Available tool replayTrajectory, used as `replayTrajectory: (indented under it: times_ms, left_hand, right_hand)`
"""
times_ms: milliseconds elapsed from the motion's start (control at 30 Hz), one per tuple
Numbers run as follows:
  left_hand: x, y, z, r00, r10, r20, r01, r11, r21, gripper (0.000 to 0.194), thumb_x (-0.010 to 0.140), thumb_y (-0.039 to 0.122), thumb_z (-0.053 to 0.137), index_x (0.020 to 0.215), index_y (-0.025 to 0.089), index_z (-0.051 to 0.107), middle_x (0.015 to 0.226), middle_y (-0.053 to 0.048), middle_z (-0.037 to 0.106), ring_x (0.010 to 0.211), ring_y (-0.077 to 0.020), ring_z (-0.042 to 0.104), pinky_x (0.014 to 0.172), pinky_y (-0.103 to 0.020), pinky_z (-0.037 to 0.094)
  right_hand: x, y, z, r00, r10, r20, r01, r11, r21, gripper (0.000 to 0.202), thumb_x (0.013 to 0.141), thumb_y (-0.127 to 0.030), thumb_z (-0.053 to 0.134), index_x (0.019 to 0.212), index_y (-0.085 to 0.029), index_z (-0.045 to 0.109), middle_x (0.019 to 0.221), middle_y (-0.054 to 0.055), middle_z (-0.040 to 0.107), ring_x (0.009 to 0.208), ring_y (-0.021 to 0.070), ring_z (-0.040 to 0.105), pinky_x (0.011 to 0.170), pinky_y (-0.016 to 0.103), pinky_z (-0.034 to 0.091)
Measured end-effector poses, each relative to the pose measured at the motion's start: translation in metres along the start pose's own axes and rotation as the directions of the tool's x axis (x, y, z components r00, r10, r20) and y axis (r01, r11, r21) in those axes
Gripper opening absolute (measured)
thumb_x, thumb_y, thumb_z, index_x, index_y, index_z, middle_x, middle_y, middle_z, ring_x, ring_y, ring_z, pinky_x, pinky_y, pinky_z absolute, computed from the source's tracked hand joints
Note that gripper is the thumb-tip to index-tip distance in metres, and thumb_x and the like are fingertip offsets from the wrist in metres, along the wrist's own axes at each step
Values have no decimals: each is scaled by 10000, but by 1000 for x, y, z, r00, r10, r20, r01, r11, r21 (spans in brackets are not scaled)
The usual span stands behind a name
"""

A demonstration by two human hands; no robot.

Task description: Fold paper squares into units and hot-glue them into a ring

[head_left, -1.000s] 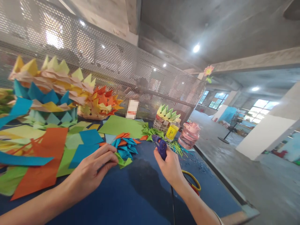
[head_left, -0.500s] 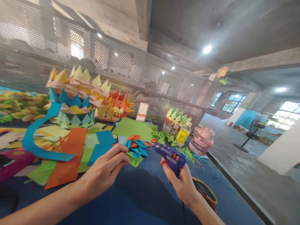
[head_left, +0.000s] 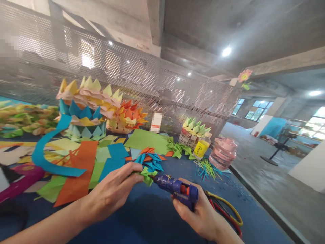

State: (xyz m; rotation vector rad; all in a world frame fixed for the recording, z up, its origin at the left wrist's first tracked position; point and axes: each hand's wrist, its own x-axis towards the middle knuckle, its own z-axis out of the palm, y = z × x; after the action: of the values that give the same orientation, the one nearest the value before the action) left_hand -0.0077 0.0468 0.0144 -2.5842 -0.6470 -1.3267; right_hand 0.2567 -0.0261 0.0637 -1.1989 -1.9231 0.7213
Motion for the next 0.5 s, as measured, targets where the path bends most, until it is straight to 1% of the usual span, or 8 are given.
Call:
replayTrajectory:
  times_ms: [133, 300, 400, 500]
  left_hand:
    - [-3, 1, 1, 999, 37, -1, -37, 998, 41, 354, 893, -32, 358, 1052, 199, 574, 1085, -68, 583, 984, -144, 614, 842, -208, 479]
    - [-4, 2, 0, 998, 61, -7, -61, 997, 54, 367, 884, -37, 354, 1050, 199, 581, 1067, -58, 596, 990, -140, 615, 859, -198, 476]
    - [-2, 4, -1, 997, 77, 1, -77, 996, 51, 371, 889, -38, 348, 1058, 202, 574, 1064, -58, 594, 1007, -139, 607, 888, -202, 474]
    - [0, 6, -2, 996, 88, -5, -88, 995, 45, 366, 891, -38, 345, 1059, 197, 568, 1059, -60, 594, 1014, -138, 605, 900, -204, 477]
  right_hand:
    - [2, -2, 1, 997, -79, 7, 79, 992, -99, 78, 766, -269, 645, 802, -210, 681, 706, 27, 635, 601, 153, 530, 586, 249, 478]
    - [2, -6, 4, 987, -157, 29, 159, 962, -220, 50, 766, -230, 603, 766, -214, 651, 710, 29, 609, 609, 157, 531, 583, 256, 451]
    - [2, -5, 4, 982, -188, 21, 187, 947, -259, 59, 771, -228, 596, 775, -215, 654, 698, 31, 604, 599, 157, 522, 583, 260, 448]
    - [1, -4, 4, 978, -202, 45, 206, 942, -266, 72, 768, -229, 590, 791, -216, 658, 696, 31, 606, 594, 158, 525, 580, 260, 452]
